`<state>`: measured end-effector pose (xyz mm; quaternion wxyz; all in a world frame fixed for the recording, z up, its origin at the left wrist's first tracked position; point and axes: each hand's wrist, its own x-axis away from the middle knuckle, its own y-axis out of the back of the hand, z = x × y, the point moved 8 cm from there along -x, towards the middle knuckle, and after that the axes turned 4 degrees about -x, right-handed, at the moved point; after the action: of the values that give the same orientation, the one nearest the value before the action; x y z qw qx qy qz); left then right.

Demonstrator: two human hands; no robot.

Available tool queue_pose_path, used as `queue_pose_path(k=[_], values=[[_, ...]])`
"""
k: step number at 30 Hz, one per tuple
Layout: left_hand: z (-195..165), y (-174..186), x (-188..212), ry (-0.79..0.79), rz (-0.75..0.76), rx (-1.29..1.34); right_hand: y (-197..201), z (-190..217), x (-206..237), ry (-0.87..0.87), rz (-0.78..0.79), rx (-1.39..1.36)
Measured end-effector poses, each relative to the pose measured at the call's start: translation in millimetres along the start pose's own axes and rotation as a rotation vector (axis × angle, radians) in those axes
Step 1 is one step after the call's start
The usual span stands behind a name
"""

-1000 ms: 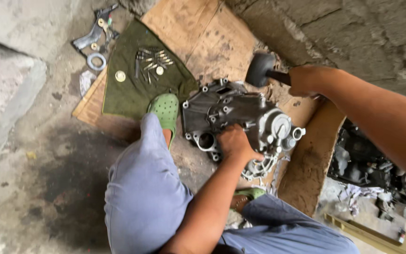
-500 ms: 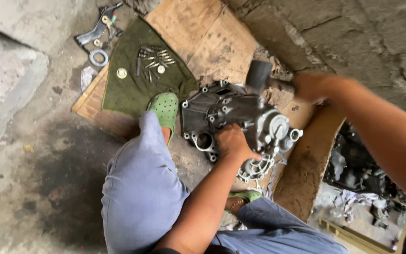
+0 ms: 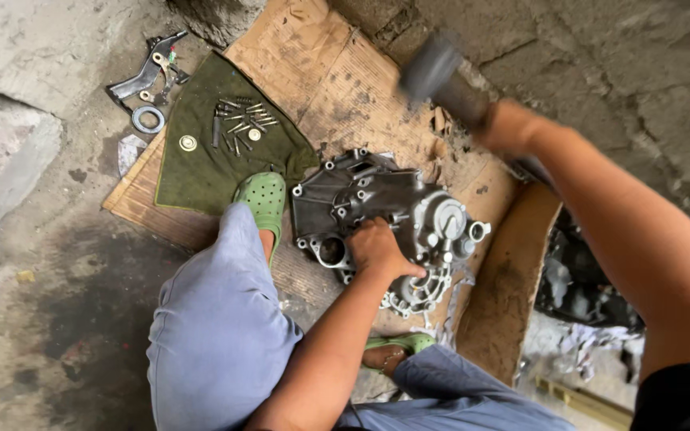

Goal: The person sits on the floor and uses a rubber mallet to tap a motorcycle engine casing, then separates the two halves to reveal internal gears. They manipulate the internal components by hand, rotating gears and checking alignment.

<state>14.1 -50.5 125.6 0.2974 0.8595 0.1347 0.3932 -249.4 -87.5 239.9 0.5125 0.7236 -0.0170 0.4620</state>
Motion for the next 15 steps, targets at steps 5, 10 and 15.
queue_pose_path(k=[5, 10, 15], values=[[3, 8, 7, -0.009, 0.000, 0.001, 30, 34, -8, 0.086, 0.036, 0.718], [4, 4, 3, 0.011, 0.034, -0.017, 103, 21, -9, 0.001, -0.327, 0.259], [1, 1, 1, 0.003, 0.111, -0.065, 2, 32, -23, -0.068, -0.063, 0.072]])
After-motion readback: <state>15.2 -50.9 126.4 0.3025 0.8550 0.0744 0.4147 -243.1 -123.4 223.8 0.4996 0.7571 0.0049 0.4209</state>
